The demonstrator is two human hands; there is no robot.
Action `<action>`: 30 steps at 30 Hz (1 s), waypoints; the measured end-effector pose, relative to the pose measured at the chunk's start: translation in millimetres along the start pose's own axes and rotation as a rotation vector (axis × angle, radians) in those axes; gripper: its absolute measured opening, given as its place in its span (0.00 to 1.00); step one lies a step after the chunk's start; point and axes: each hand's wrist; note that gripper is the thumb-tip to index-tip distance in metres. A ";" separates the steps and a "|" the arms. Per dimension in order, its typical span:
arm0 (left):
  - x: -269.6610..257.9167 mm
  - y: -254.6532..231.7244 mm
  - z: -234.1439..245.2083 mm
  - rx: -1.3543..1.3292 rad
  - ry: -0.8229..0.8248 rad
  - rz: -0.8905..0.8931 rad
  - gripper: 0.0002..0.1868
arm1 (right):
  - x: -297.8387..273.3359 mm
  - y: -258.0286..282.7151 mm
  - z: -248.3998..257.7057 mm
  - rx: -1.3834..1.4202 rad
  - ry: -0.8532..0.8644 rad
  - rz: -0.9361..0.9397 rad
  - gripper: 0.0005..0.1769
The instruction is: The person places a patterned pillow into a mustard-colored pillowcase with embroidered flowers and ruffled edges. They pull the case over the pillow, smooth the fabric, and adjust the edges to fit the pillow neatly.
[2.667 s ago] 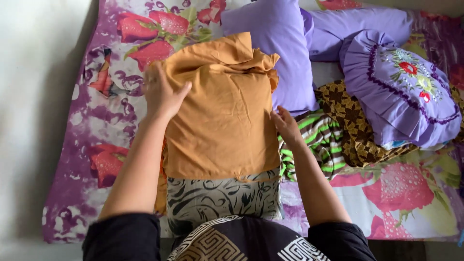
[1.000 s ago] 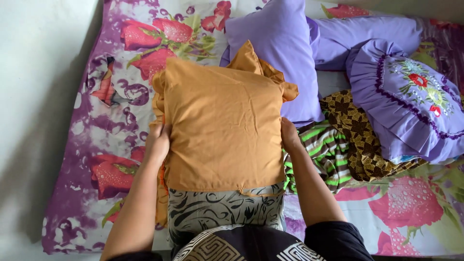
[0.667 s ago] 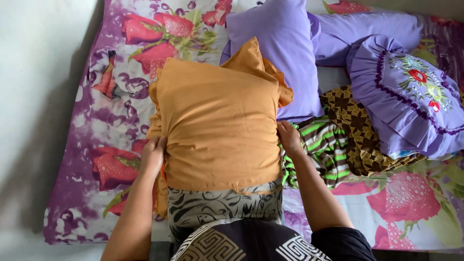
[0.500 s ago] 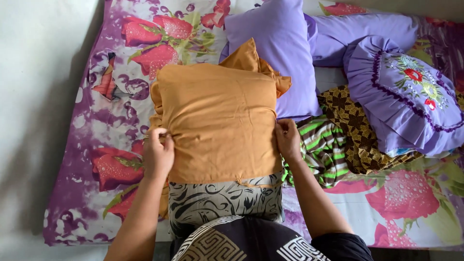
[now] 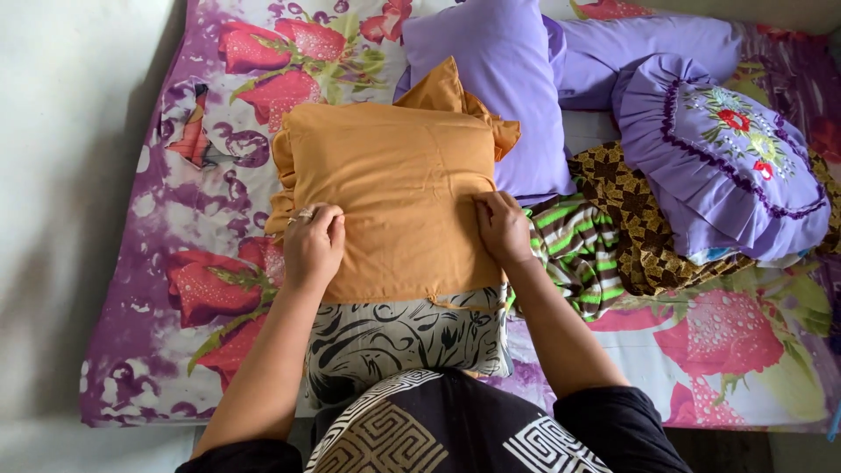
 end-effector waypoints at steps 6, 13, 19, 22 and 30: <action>-6.2 -9.2 27.2 -0.060 0.114 0.005 0.03 | -2.3 -12.9 11.4 -0.034 0.218 0.001 0.05; -29.6 -14.6 50.3 -0.085 0.220 0.013 0.03 | -29.1 22.7 47.1 0.167 0.185 0.081 0.22; -25.0 -21.6 33.7 0.032 0.187 -0.001 0.03 | -38.7 31.6 44.1 0.094 0.136 0.101 0.31; -27.0 -22.0 24.6 0.078 0.149 0.010 0.03 | -27.4 51.6 44.9 0.073 0.077 0.164 0.26; -39.1 -25.7 17.8 0.167 0.113 0.085 0.03 | -13.9 74.8 23.3 0.116 0.019 0.305 0.04</action>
Point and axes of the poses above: each hand's wrist, its own x-axis towards the middle knuckle, its own z-axis out of the back of the hand, y = z × x, and after that the axes turned 4 degrees about -y, right-handed
